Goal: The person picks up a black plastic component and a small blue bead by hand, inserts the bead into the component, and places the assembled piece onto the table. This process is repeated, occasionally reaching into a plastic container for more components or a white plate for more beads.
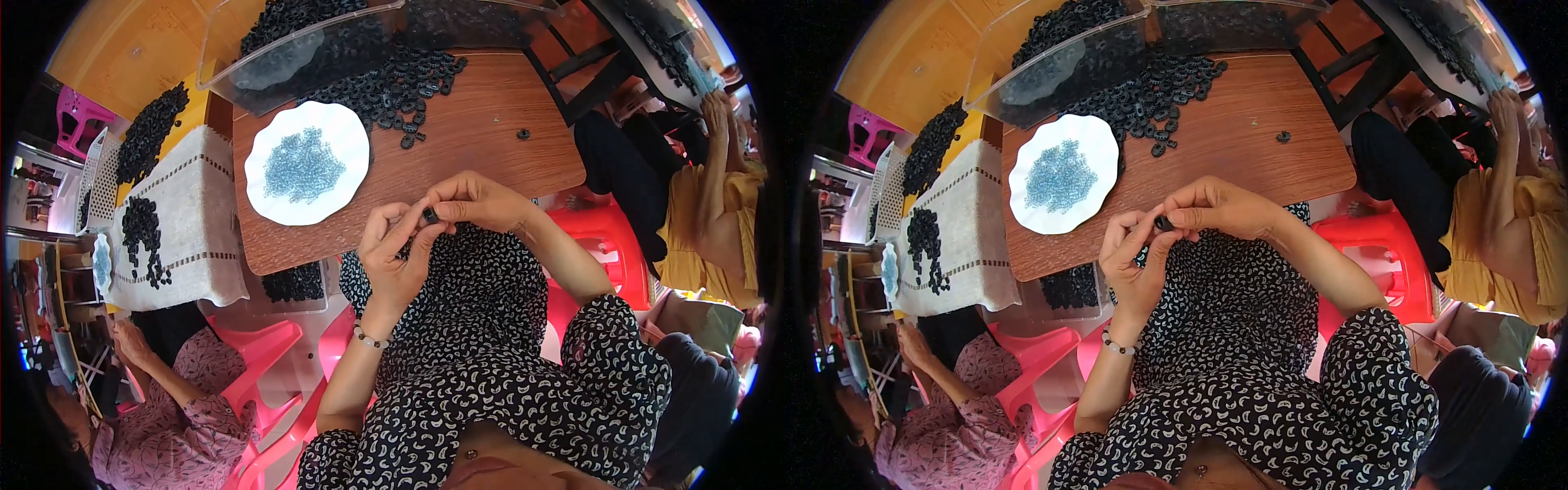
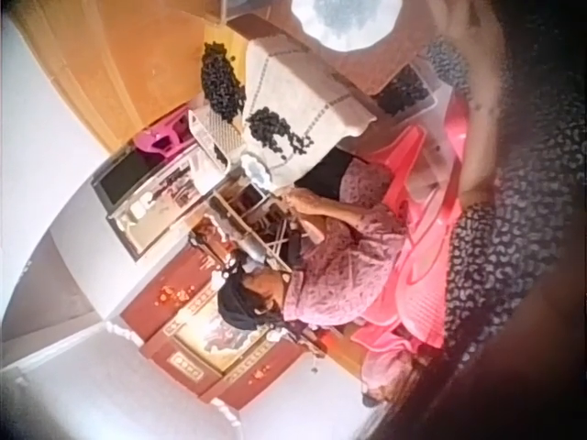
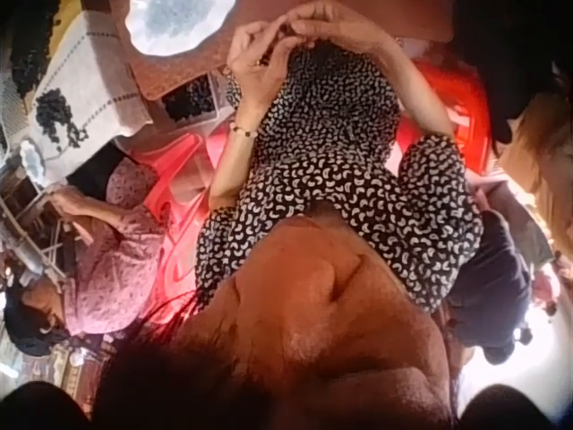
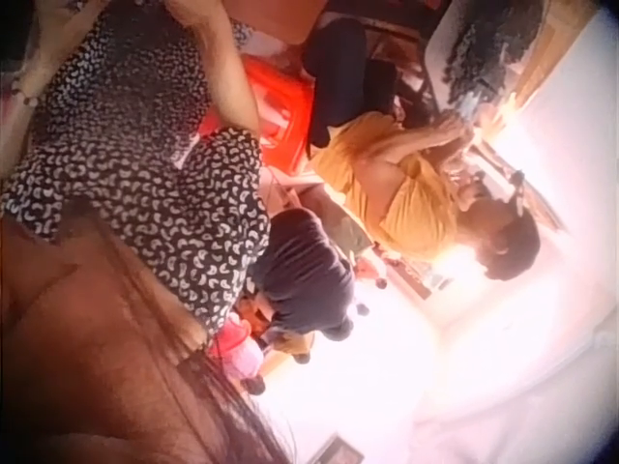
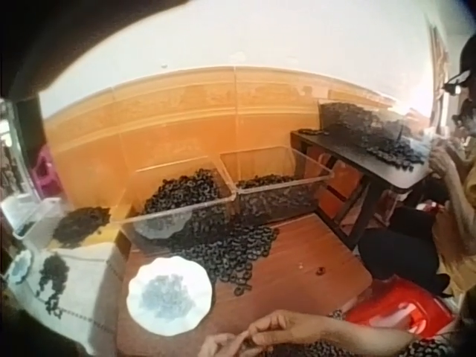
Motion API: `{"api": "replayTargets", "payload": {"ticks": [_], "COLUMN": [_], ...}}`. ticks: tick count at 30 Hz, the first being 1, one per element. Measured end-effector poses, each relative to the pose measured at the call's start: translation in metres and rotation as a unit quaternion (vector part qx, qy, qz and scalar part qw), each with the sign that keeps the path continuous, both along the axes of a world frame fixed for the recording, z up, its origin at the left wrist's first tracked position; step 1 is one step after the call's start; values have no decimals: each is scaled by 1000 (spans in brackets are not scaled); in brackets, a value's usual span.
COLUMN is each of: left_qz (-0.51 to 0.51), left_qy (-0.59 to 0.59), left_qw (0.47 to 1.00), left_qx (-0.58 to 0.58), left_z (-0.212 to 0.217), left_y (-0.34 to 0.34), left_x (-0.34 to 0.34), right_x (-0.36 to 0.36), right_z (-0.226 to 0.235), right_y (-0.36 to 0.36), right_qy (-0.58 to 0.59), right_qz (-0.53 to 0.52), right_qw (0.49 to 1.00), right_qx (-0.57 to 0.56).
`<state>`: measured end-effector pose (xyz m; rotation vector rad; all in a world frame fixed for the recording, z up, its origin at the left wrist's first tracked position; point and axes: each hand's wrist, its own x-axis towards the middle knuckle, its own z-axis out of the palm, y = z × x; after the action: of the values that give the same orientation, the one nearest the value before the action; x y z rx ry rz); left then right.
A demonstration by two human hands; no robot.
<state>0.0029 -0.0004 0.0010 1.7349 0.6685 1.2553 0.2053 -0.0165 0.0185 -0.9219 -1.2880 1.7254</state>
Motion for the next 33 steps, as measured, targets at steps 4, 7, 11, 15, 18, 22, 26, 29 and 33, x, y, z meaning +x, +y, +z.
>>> {"api": "replayTargets", "payload": {"ticks": [4,7,11,15,18,22,26,29,33], "left_qz": [10,60,56,30,34,47,78,40,38], "left_qy": [-13,-24,-81,-54,-29,-25,-54,-29,-37], "left_qw": [1000,998,985,988,989,990,990,990,990], "left_qx": [-2,-17,-144,-141,-139,-134,-109,-135,-131], "left_z": [-3,0,-5,-14,-12,-5,-6,-5,-4], "left_y": [2,1,-1,-3,-1,-1,2,1,1], "left_x": [0,0,5,4,3,2,5,2,3], "right_x": [3,7,2,-19,-37,-49,-54,-57,-57], "right_z": [9,20,27,34,25,13,6,3,4], "right_y": [4,16,54,101,123,150,166,168,169], "right_qy": [-3,-136,-223,-421,-464,-507,-532,-548,-543], "right_qz": [8,-24,-142,-125,-129,-116,-97,-99,-94], "right_qw": [1000,990,945,823,789,750,735,735,744], "right_qx": [-11,31,191,360,382,408,410,387,378]}}
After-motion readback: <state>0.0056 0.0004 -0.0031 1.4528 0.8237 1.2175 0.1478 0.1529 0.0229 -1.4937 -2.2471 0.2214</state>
